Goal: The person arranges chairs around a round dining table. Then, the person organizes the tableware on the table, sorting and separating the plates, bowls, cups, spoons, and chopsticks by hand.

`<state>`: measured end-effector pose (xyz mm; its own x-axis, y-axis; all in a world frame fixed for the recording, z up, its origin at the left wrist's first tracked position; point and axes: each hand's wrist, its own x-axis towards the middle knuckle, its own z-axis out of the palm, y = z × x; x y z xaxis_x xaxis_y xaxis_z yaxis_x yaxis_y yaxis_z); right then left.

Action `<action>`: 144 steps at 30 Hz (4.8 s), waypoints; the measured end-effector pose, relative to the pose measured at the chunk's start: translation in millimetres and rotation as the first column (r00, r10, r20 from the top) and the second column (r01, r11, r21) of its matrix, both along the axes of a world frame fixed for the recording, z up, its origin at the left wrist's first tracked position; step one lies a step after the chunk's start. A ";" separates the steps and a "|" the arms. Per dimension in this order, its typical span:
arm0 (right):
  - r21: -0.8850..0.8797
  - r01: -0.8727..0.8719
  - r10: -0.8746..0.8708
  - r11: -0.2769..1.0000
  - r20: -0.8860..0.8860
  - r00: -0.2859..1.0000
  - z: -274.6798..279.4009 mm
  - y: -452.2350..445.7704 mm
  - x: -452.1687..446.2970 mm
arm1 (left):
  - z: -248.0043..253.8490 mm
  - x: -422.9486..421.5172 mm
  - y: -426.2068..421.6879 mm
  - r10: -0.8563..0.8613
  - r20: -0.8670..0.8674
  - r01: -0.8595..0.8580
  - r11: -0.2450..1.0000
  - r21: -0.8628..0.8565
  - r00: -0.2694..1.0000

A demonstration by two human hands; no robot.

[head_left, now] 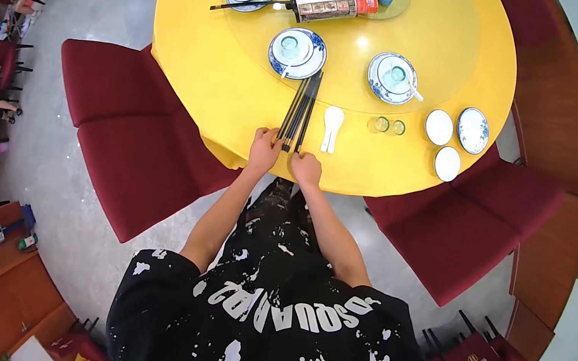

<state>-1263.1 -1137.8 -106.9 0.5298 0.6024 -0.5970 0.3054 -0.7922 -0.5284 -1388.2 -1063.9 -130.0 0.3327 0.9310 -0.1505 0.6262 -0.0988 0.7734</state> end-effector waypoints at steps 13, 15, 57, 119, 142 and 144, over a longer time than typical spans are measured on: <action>0.125 -0.426 0.402 0.896 0.177 0.898 -0.3 8.6 20.4 | 15.2 -28.5 32.2 -0.440 0.080 0.443 0.897 -0.014 0.894; 0.083 -0.512 0.490 0.855 0.193 0.850 11.3 10.8 19.9 | 16.6 -26.6 36.1 -0.468 0.066 0.469 0.883 -0.006 0.881; 0.169 -0.122 -0.025 0.978 0.676 0.736 72.5 77.0 308.3 | 37.1 69.7 177.1 0.477 0.172 -0.188 0.616 -0.765 0.862; 0.475 0.495 -0.429 0.727 -0.249 0.868 -10.8 -25.1 62.3 | -4.6 128.7 8.1 0.032 0.019 -0.023 0.929 -0.370 0.999; 0.520 0.126 -0.239 0.845 0.157 0.958 -10.5 -7.8 73.3 | 20.4 131.3 -1.7 -0.006 -0.110 -0.017 0.977 -0.213 0.994; 0.521 0.146 -0.258 0.841 0.148 0.955 -12.5 -11.0 69.9 | 12.1 129.0 0.1 -0.050 -0.140 0.030 0.990 -0.141 0.989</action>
